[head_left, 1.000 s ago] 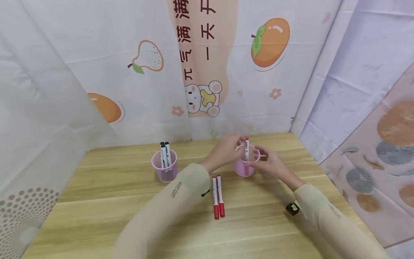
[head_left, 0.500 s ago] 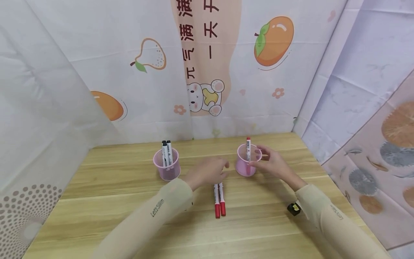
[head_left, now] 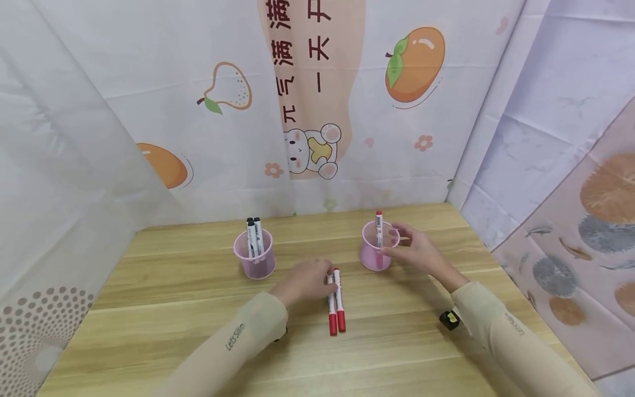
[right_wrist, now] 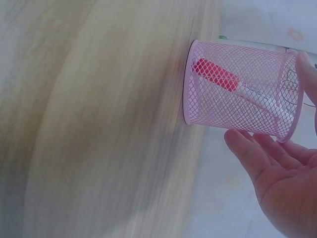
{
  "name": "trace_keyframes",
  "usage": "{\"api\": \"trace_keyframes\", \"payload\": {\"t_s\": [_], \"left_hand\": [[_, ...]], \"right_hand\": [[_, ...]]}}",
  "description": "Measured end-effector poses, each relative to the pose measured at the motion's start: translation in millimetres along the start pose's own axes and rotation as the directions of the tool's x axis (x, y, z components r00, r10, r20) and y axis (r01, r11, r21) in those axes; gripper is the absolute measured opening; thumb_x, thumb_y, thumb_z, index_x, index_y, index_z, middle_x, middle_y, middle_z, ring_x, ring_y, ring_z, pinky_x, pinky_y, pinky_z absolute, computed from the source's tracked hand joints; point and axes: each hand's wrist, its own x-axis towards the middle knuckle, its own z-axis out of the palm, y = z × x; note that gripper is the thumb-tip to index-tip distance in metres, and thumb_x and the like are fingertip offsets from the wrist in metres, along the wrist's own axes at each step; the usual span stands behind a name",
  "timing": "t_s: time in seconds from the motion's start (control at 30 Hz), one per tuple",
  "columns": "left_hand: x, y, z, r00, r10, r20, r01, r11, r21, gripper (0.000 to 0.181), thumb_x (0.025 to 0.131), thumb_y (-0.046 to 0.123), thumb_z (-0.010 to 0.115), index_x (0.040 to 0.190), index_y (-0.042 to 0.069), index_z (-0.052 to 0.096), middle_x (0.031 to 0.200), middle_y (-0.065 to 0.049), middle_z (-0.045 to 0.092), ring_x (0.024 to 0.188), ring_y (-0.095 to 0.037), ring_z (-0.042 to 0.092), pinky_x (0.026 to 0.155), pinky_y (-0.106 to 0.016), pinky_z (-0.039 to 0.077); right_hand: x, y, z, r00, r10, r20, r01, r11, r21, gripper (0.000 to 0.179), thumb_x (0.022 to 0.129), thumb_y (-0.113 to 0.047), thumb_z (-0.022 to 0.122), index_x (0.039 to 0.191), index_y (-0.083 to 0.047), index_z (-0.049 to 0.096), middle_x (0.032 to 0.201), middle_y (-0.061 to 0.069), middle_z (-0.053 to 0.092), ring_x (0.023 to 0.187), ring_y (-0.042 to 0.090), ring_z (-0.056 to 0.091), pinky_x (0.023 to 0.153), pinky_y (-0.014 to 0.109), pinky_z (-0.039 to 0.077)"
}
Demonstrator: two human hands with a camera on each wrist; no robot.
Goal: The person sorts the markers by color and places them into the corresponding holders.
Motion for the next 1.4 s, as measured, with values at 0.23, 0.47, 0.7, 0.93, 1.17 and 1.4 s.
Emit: {"api": "trace_keyframes", "payload": {"t_s": [0.23,0.47,0.7,0.93,1.17,1.4], "left_hand": [[-3.1,-3.6,4.0,0.998,-0.058,-0.004,0.057,0.994,-0.097,0.027,0.088,0.029,0.078,0.085,0.010,0.059,0.069,0.003,0.050,0.060,-0.012,0.047,0.051,-0.026,0.041],[-5.7,-2.6,18.6,0.997,-0.066,0.041,0.073,0.981,-0.179,0.022,0.086,0.013,0.075,0.073,0.011,0.057,0.059,0.004,0.051,0.047,-0.008,0.047,0.042,-0.020,0.040],[-1.9,-3.9,24.2,0.994,-0.090,0.055,0.099,0.973,-0.208,0.019,0.086,0.010,0.074,0.077,0.010,0.056,0.061,0.003,0.053,0.043,-0.008,0.048,0.036,-0.018,0.041],[-3.1,-5.3,21.6,0.989,-0.114,0.096,0.135,0.959,-0.249,0.017,0.087,0.010,0.074,0.081,0.009,0.057,0.066,0.000,0.056,0.044,-0.011,0.053,0.036,-0.020,0.046],[-3.4,-7.1,22.2,0.989,-0.115,0.092,0.136,0.956,-0.259,0.018,0.086,0.009,0.074,0.081,0.010,0.057,0.066,-0.001,0.057,0.043,-0.011,0.054,0.036,-0.022,0.050],[-3.5,-5.9,21.6,0.991,-0.105,0.088,0.125,0.958,-0.258,0.018,0.087,0.010,0.074,0.081,0.009,0.056,0.065,-0.001,0.056,0.044,-0.011,0.054,0.036,-0.021,0.048]], "right_hand": [[3.0,-2,0,1.000,-0.019,-0.010,0.019,1.000,-0.004,0.089,0.083,-0.031,0.086,0.151,0.005,0.040,0.141,0.028,0.054,0.119,0.045,0.061,0.095,0.045,0.058],[-3.8,3,1,1.000,-0.013,-0.008,0.013,1.000,0.000,0.088,0.084,-0.027,0.086,0.149,0.008,0.040,0.139,0.029,0.055,0.119,0.045,0.061,0.095,0.043,0.057],[-3.8,1,1,1.000,-0.018,-0.024,0.018,1.000,-0.002,0.086,0.083,-0.029,0.087,0.148,0.006,0.043,0.139,0.027,0.056,0.118,0.044,0.061,0.094,0.043,0.058],[-1.9,4,2,1.000,-0.019,-0.018,0.019,1.000,-0.006,0.089,0.082,-0.033,0.087,0.148,0.005,0.043,0.139,0.027,0.056,0.116,0.043,0.063,0.093,0.041,0.059],[-1.1,5,3,1.000,-0.019,-0.020,0.019,1.000,-0.001,0.089,0.081,-0.031,0.088,0.148,0.006,0.042,0.139,0.028,0.055,0.117,0.043,0.063,0.092,0.041,0.059],[-1.9,2,3,1.000,-0.009,-0.021,0.009,1.000,0.007,0.090,0.081,-0.031,0.088,0.149,0.006,0.042,0.140,0.029,0.055,0.117,0.043,0.062,0.092,0.040,0.059]]}}
